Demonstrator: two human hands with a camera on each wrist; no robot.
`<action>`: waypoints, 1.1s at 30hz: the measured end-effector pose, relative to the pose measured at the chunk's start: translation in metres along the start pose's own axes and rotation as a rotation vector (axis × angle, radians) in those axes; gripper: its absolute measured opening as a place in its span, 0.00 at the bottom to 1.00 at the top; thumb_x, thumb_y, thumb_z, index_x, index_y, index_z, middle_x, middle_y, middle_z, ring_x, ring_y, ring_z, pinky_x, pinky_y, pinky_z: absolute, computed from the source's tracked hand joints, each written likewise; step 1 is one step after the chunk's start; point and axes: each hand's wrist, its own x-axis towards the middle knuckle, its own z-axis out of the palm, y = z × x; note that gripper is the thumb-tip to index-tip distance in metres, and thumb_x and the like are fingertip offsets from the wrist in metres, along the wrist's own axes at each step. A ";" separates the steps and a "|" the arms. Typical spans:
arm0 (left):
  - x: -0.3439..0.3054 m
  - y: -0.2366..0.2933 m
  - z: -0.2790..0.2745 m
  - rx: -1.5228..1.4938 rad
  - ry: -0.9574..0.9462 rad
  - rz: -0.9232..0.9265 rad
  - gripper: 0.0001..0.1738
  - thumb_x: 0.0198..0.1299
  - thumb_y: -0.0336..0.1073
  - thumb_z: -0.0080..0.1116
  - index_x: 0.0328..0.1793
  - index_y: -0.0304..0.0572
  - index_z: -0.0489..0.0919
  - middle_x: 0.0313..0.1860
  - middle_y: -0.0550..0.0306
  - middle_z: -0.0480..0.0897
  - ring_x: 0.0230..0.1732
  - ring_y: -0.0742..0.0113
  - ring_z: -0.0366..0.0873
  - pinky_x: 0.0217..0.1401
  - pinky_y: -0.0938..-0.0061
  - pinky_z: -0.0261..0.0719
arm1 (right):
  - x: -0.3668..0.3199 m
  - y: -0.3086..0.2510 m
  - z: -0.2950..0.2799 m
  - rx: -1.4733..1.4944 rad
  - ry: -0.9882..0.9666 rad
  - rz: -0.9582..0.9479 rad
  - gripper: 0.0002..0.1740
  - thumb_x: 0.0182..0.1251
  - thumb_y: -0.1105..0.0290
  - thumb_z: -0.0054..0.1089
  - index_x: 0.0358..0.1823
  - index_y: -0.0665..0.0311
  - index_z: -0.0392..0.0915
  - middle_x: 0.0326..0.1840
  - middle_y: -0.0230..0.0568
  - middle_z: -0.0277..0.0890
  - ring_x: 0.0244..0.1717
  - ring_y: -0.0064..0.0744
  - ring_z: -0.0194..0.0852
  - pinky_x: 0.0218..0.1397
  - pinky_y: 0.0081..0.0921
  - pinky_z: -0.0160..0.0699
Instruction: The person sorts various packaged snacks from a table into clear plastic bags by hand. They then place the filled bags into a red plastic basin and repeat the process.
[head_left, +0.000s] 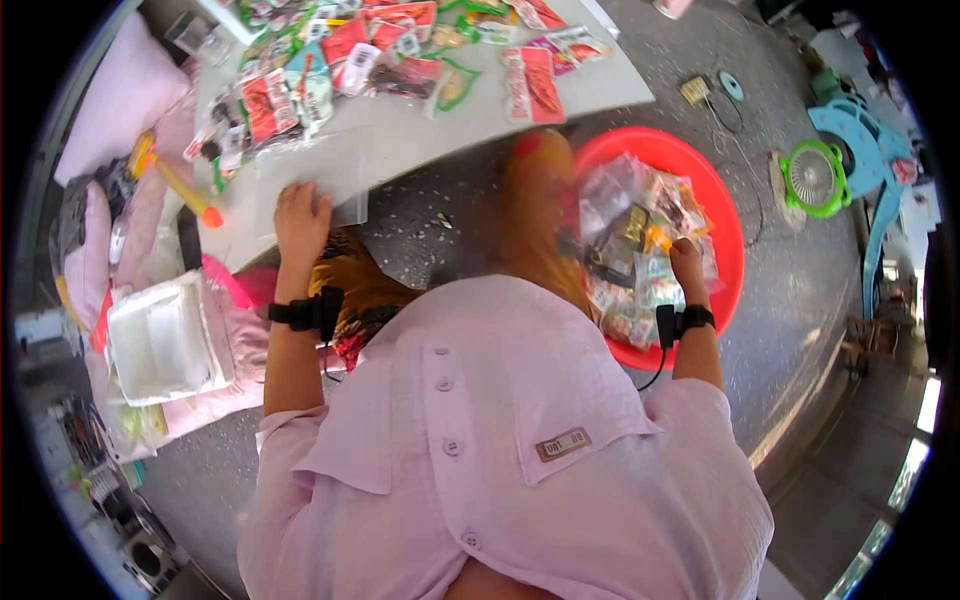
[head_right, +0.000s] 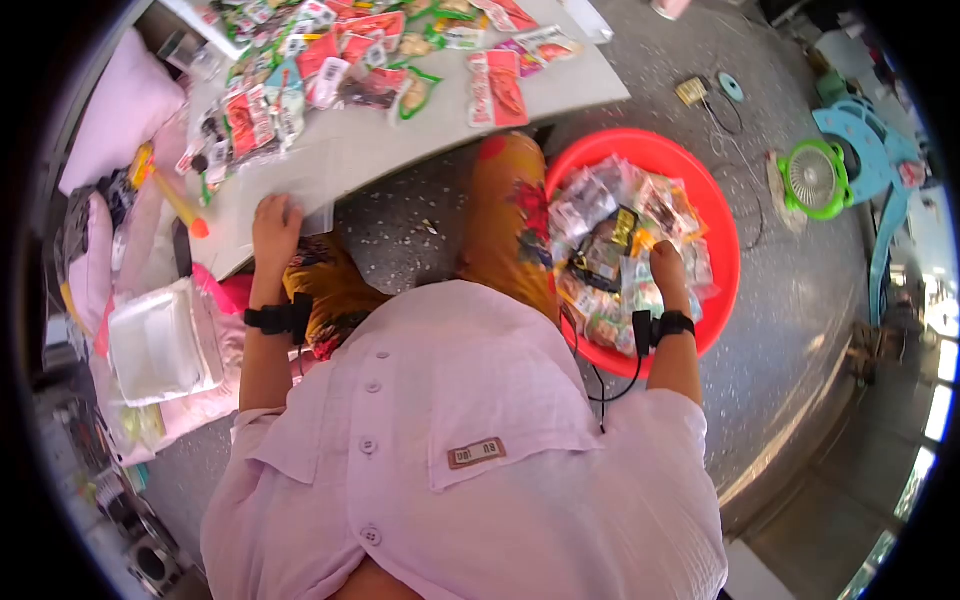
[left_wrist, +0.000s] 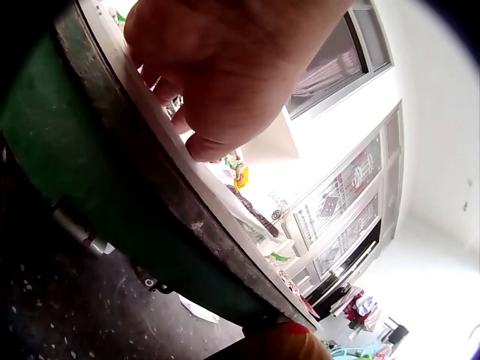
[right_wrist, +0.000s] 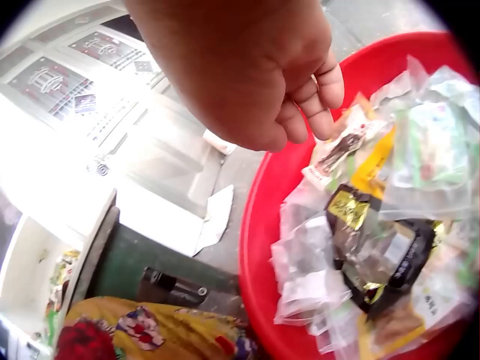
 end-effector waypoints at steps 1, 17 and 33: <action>0.001 -0.001 0.001 0.014 -0.014 -0.039 0.21 0.50 0.44 0.49 0.45 0.36 0.73 0.48 0.39 0.70 0.53 0.46 0.63 0.56 0.61 0.59 | 0.013 -0.023 -0.007 0.041 0.042 -0.107 0.11 0.52 0.67 0.47 0.33 0.66 0.72 0.27 0.51 0.72 0.31 0.44 0.72 0.36 0.33 0.70; 0.012 0.040 -0.018 -0.109 0.043 -0.184 0.14 0.45 0.42 0.52 0.32 0.38 0.73 0.38 0.48 0.74 0.43 0.50 0.69 0.46 0.64 0.67 | 0.070 -0.380 0.023 0.406 -0.117 -0.710 0.14 0.53 0.68 0.50 0.38 0.68 0.67 0.28 0.49 0.73 0.31 0.47 0.72 0.34 0.34 0.69; 0.028 0.055 0.000 -0.113 -0.095 -0.245 0.09 0.45 0.37 0.47 0.26 0.37 0.72 0.28 0.47 0.73 0.33 0.49 0.72 0.37 0.60 0.70 | 0.104 -0.429 0.077 0.911 -0.247 -0.292 0.22 0.49 0.74 0.51 0.48 0.71 0.63 0.29 0.43 0.70 0.27 0.28 0.71 0.26 0.25 0.71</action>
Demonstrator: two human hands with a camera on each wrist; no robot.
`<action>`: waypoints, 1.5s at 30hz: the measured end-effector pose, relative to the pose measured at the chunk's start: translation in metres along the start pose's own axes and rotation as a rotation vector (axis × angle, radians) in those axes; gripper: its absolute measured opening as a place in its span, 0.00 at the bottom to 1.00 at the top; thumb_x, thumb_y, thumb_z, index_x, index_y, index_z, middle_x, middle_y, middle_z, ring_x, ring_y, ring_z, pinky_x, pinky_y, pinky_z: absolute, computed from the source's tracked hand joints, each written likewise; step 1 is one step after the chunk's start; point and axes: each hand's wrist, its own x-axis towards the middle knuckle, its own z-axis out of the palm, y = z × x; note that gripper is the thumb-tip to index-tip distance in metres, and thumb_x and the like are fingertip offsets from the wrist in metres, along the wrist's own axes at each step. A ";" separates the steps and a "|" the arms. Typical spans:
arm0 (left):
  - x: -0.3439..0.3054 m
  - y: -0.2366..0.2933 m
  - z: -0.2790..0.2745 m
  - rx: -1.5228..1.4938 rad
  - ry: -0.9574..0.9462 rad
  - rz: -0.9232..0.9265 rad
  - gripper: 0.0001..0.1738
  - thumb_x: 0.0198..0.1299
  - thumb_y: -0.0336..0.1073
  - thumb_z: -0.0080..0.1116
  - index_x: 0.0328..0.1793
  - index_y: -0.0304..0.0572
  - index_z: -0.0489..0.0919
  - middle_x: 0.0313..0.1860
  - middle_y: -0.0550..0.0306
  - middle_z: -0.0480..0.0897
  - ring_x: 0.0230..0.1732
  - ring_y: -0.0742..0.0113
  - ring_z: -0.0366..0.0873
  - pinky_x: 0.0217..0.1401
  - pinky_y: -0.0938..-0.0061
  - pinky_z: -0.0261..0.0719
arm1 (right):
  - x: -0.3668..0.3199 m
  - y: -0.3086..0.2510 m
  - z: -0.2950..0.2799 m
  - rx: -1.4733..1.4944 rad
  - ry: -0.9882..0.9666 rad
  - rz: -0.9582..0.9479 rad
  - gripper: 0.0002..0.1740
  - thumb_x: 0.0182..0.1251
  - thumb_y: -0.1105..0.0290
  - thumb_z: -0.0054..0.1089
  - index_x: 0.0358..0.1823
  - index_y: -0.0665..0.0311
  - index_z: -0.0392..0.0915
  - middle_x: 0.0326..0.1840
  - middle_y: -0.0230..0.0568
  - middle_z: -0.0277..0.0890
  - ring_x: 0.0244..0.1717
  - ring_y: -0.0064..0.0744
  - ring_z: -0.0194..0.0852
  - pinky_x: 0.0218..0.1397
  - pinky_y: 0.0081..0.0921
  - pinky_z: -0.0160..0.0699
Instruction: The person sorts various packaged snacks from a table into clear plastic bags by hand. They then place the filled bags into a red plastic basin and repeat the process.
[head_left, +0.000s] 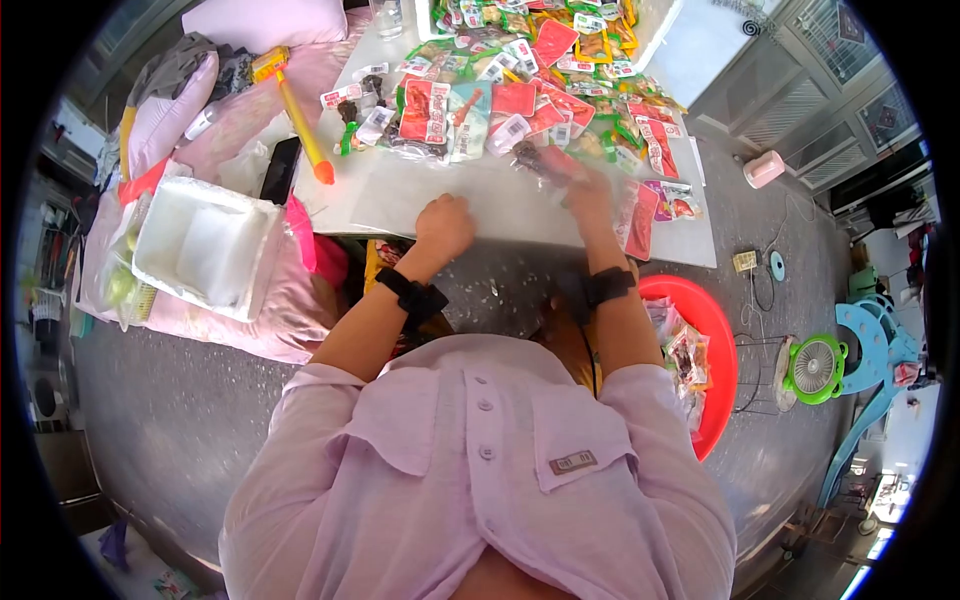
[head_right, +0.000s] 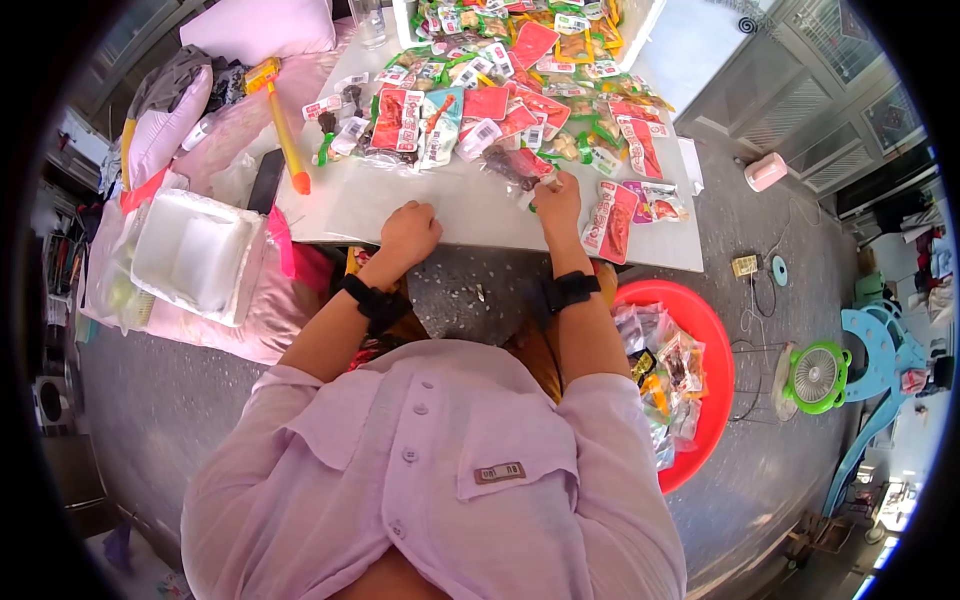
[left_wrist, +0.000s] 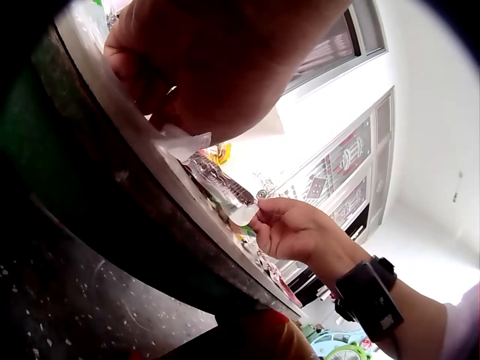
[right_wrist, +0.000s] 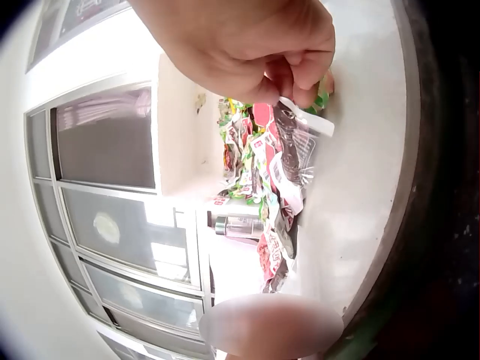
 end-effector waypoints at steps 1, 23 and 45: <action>0.000 -0.001 0.000 -0.019 -0.003 -0.014 0.09 0.45 0.36 0.47 0.26 0.37 0.72 0.28 0.46 0.73 0.33 0.49 0.72 0.36 0.60 0.70 | 0.000 0.003 -0.002 0.047 0.028 0.013 0.20 0.49 0.75 0.51 0.47 0.71 0.64 0.29 0.41 0.70 0.28 0.25 0.70 0.26 0.23 0.71; -0.005 -0.004 0.009 -0.291 0.079 -0.045 0.07 0.48 0.34 0.46 0.26 0.37 0.71 0.27 0.45 0.73 0.34 0.49 0.70 0.37 0.62 0.68 | -0.094 -0.058 -0.031 0.551 -0.066 0.221 0.07 0.52 0.82 0.45 0.33 0.66 0.69 0.32 0.36 0.70 0.29 0.24 0.69 0.27 0.19 0.72; -0.008 0.023 -0.010 -0.231 0.131 0.362 0.06 0.47 0.33 0.47 0.28 0.40 0.71 0.27 0.48 0.72 0.32 0.49 0.71 0.35 0.61 0.69 | -0.043 -0.011 0.068 0.283 -0.464 0.168 0.05 0.49 0.76 0.47 0.28 0.67 0.72 0.24 0.35 0.69 0.26 0.27 0.69 0.25 0.21 0.68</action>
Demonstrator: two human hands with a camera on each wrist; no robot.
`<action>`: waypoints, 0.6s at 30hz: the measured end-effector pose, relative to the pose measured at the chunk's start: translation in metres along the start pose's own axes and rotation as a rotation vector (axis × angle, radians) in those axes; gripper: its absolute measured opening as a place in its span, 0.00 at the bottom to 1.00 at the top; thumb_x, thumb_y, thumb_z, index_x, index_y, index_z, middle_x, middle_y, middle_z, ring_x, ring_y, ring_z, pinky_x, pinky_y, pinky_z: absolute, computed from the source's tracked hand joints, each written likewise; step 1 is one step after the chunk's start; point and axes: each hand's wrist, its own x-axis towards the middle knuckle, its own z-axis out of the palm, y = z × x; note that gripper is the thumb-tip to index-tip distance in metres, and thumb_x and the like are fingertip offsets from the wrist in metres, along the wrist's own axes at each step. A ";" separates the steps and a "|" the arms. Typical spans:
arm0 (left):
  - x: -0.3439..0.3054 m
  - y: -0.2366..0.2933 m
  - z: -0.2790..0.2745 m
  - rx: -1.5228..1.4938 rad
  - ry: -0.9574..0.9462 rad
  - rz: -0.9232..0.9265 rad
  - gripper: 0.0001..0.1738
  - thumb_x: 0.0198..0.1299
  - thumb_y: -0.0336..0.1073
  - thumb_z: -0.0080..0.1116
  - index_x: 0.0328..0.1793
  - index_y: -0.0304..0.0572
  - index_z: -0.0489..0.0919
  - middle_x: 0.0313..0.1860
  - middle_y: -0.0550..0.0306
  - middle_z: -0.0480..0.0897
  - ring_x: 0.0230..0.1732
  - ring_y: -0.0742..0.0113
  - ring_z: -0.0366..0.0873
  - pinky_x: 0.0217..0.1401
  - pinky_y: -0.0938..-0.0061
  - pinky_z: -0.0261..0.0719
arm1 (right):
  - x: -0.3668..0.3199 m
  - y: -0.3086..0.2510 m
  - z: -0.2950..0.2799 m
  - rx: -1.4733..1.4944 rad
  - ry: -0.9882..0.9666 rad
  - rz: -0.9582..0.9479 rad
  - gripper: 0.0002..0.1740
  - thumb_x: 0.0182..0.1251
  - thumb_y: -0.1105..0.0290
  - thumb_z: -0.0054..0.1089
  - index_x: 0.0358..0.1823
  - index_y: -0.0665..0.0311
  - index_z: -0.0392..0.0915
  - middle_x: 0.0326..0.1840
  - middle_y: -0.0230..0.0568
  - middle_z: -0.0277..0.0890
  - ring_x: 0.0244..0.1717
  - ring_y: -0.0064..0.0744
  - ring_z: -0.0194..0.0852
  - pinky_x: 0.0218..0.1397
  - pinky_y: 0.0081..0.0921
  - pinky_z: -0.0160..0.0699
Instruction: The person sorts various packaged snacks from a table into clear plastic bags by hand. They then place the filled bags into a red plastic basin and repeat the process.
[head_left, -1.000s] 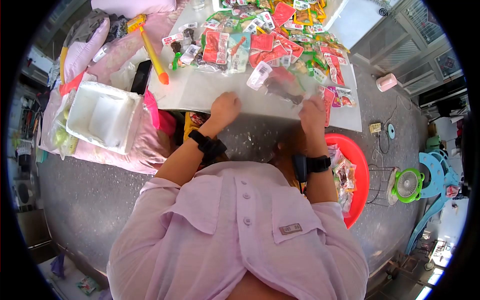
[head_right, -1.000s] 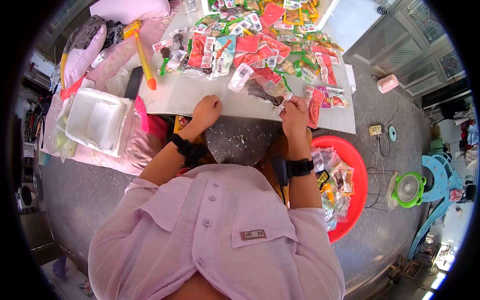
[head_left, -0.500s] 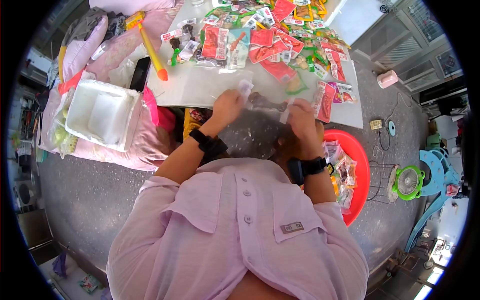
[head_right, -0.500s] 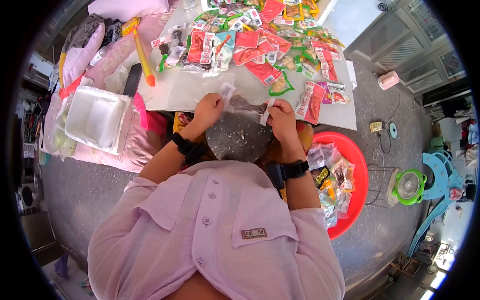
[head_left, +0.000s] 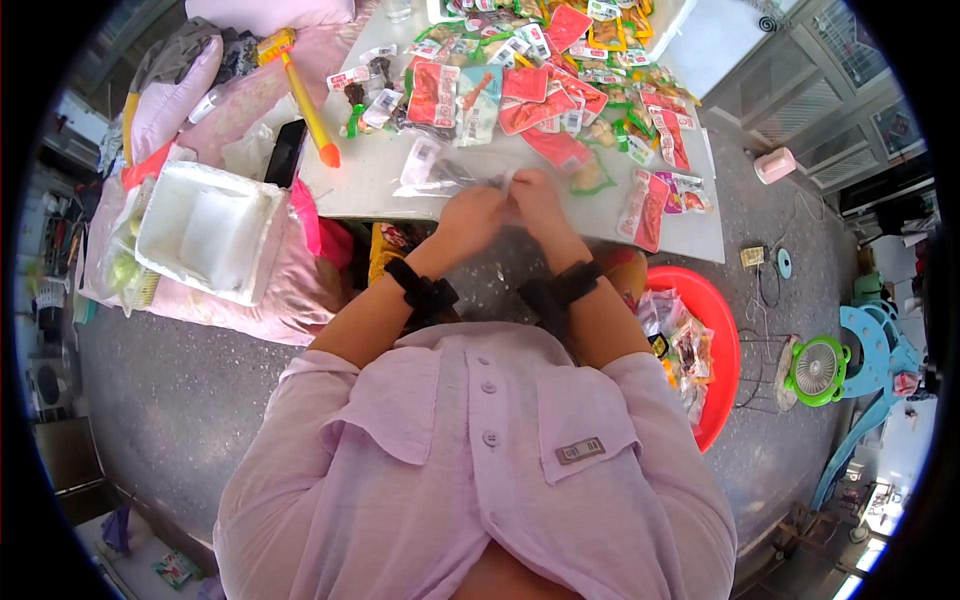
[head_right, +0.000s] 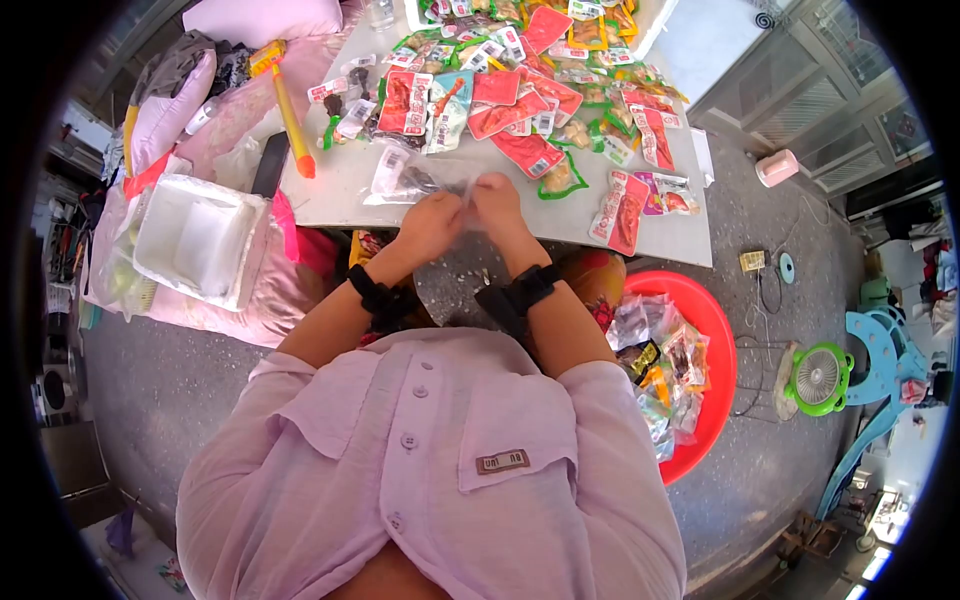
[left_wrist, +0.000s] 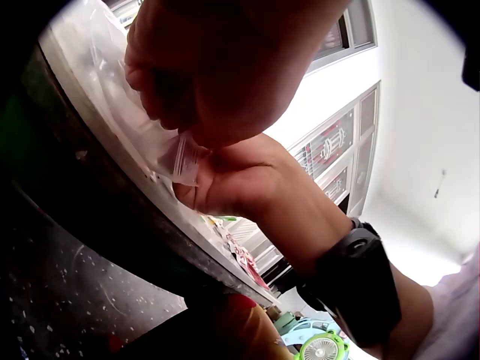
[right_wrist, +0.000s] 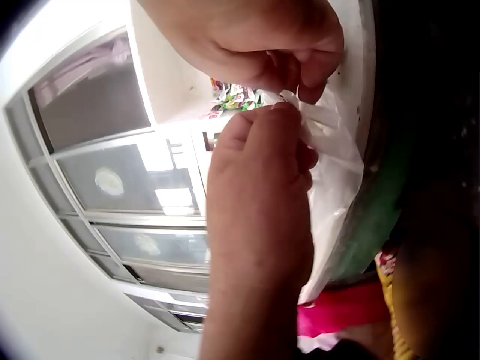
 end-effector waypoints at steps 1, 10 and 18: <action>0.000 -0.001 0.000 0.007 -0.034 -0.023 0.06 0.47 0.34 0.48 0.29 0.40 0.71 0.27 0.48 0.72 0.33 0.49 0.70 0.35 0.61 0.69 | 0.015 0.018 -0.002 -0.173 0.017 -0.059 0.05 0.49 0.76 0.49 0.29 0.67 0.72 0.25 0.37 0.69 0.27 0.27 0.69 0.25 0.22 0.69; 0.014 -0.039 -0.029 0.007 0.097 -0.116 0.09 0.46 0.33 0.50 0.35 0.39 0.73 0.33 0.47 0.74 0.37 0.49 0.70 0.40 0.63 0.68 | -0.013 0.007 -0.004 0.022 0.098 -0.071 0.13 0.53 0.73 0.50 0.41 0.69 0.66 0.30 0.38 0.69 0.25 0.23 0.68 0.26 0.20 0.70; 0.071 -0.141 -0.059 0.134 0.111 -0.612 0.14 0.44 0.32 0.49 0.39 0.39 0.73 0.38 0.43 0.74 0.42 0.47 0.70 0.44 0.63 0.68 | -0.025 -0.006 0.003 -0.034 0.145 -0.083 0.11 0.54 0.73 0.49 0.39 0.68 0.65 0.28 0.36 0.69 0.22 0.21 0.67 0.23 0.18 0.69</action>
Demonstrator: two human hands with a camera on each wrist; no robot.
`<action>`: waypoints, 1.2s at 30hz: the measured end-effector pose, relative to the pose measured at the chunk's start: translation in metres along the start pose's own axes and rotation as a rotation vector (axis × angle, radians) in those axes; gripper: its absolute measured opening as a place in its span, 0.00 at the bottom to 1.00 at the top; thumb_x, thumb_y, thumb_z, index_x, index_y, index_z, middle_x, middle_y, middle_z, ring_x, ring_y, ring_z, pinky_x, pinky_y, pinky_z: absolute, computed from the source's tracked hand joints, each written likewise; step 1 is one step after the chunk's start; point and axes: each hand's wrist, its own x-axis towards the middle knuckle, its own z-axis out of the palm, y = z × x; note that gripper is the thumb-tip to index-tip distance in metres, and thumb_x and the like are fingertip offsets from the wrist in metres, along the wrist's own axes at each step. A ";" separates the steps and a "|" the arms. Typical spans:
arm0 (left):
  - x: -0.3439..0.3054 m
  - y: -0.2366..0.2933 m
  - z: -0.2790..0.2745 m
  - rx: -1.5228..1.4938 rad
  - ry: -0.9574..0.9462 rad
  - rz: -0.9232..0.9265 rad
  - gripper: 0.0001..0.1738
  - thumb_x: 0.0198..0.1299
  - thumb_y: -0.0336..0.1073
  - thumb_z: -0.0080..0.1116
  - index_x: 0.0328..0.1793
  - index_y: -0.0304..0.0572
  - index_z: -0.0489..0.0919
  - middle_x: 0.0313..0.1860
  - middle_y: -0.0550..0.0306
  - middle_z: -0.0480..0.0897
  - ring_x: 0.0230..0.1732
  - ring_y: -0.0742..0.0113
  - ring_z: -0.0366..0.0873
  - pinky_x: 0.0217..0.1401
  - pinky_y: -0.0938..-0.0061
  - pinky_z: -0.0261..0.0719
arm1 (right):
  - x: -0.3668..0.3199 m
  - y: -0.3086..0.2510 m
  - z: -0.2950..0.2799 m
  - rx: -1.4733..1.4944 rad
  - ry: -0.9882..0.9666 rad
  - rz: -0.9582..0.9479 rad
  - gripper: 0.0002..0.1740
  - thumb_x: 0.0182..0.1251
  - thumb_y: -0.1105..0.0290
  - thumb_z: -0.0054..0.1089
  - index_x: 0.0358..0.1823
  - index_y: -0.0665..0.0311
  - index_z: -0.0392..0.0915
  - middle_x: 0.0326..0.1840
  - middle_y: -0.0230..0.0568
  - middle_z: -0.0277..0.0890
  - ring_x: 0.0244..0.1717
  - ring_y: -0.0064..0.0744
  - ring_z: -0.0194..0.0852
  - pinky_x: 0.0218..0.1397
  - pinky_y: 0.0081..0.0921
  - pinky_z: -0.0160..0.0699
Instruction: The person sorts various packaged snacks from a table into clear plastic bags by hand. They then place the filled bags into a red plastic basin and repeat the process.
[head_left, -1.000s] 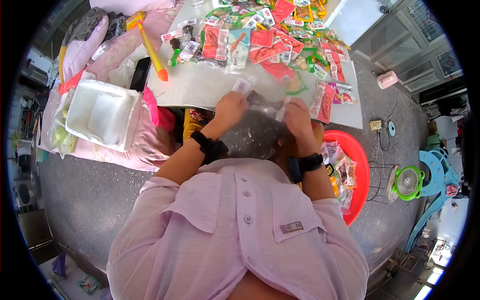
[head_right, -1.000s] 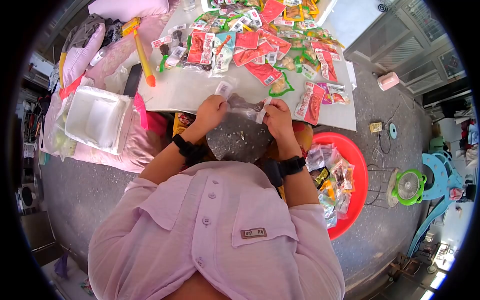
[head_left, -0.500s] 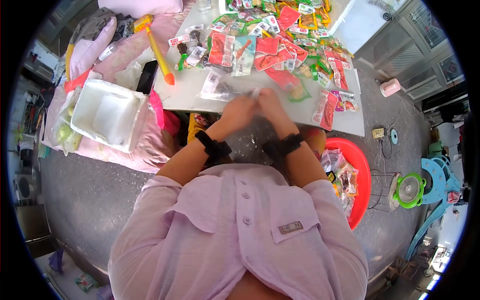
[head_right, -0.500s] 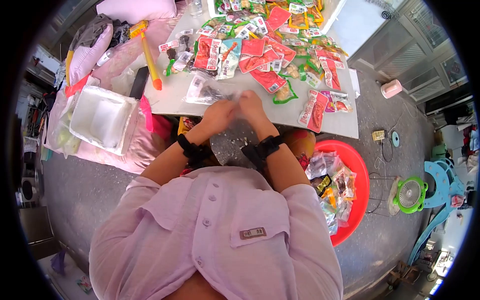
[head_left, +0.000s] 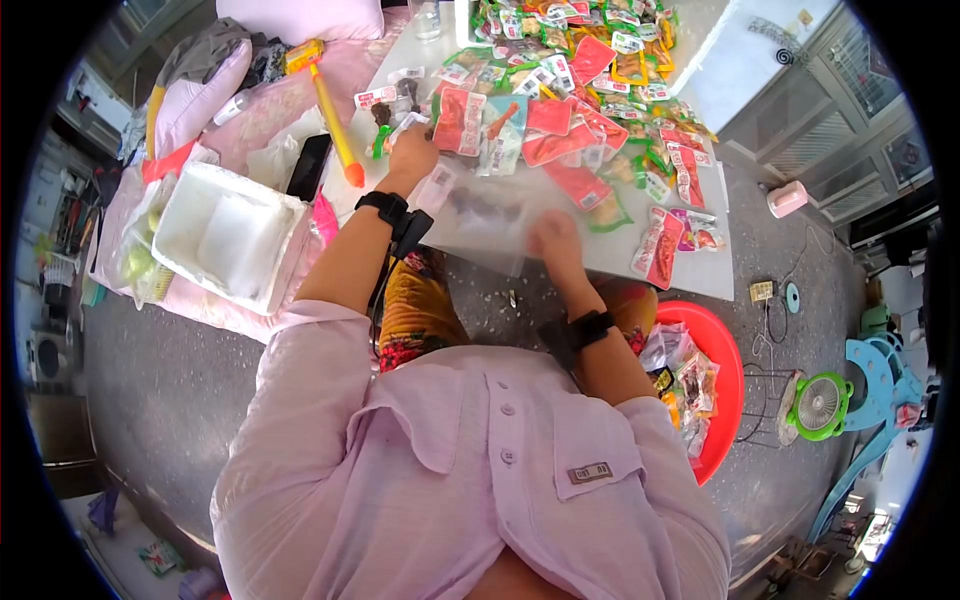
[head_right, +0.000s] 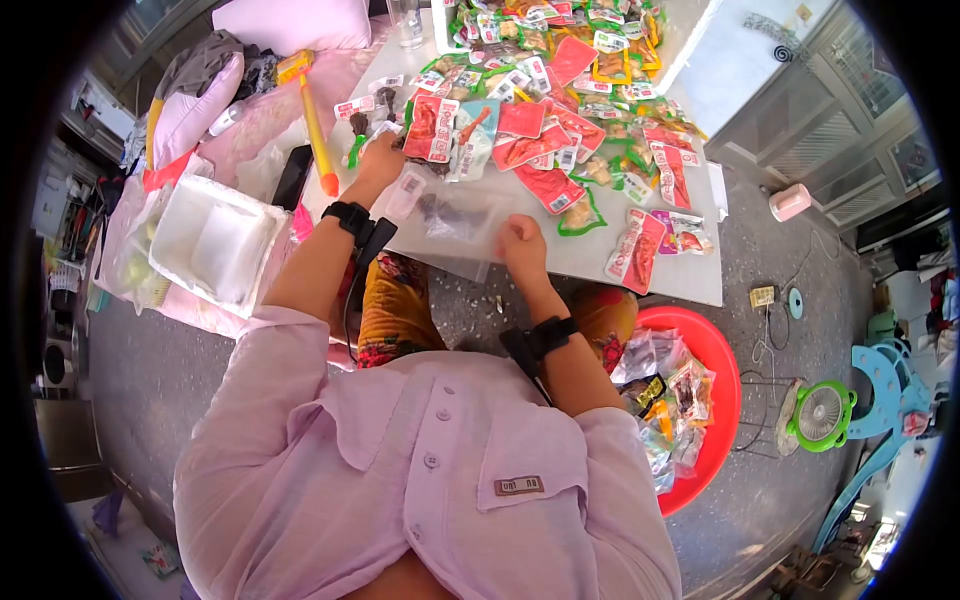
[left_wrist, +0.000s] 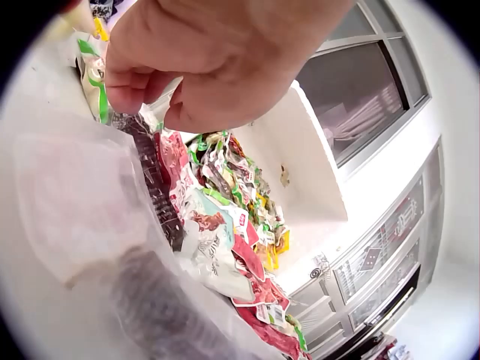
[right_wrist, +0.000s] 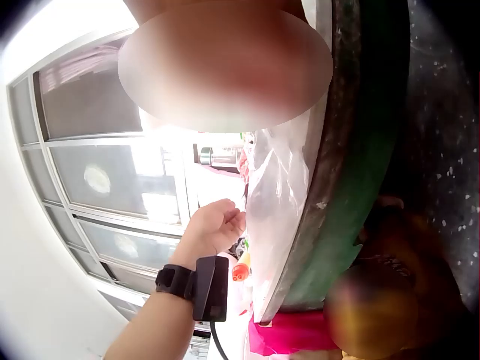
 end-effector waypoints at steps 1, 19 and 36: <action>0.007 -0.003 0.002 0.094 0.010 -0.004 0.15 0.45 0.34 0.47 0.41 0.40 0.73 0.41 0.44 0.73 0.44 0.48 0.70 0.46 0.63 0.68 | 0.002 0.003 -0.001 0.002 -0.016 0.004 0.11 0.54 0.73 0.49 0.39 0.68 0.65 0.28 0.36 0.69 0.22 0.21 0.67 0.23 0.18 0.69; 0.068 -0.086 0.002 0.139 -0.163 -0.154 0.25 0.44 0.43 0.49 0.47 0.35 0.69 0.44 0.43 0.74 0.50 0.45 0.69 0.49 0.62 0.67 | 0.006 0.004 -0.002 -0.029 -0.025 0.034 0.11 0.54 0.74 0.49 0.40 0.67 0.66 0.28 0.36 0.68 0.24 0.22 0.67 0.22 0.19 0.69; 0.022 0.017 -0.077 -0.226 0.459 0.263 0.07 0.47 0.34 0.48 0.27 0.35 0.70 0.22 0.45 0.74 0.27 0.54 0.72 0.31 0.66 0.68 | 0.017 0.023 -0.017 -0.143 -0.046 -0.266 0.13 0.53 0.72 0.52 0.40 0.65 0.67 0.30 0.35 0.68 0.25 0.22 0.67 0.25 0.18 0.68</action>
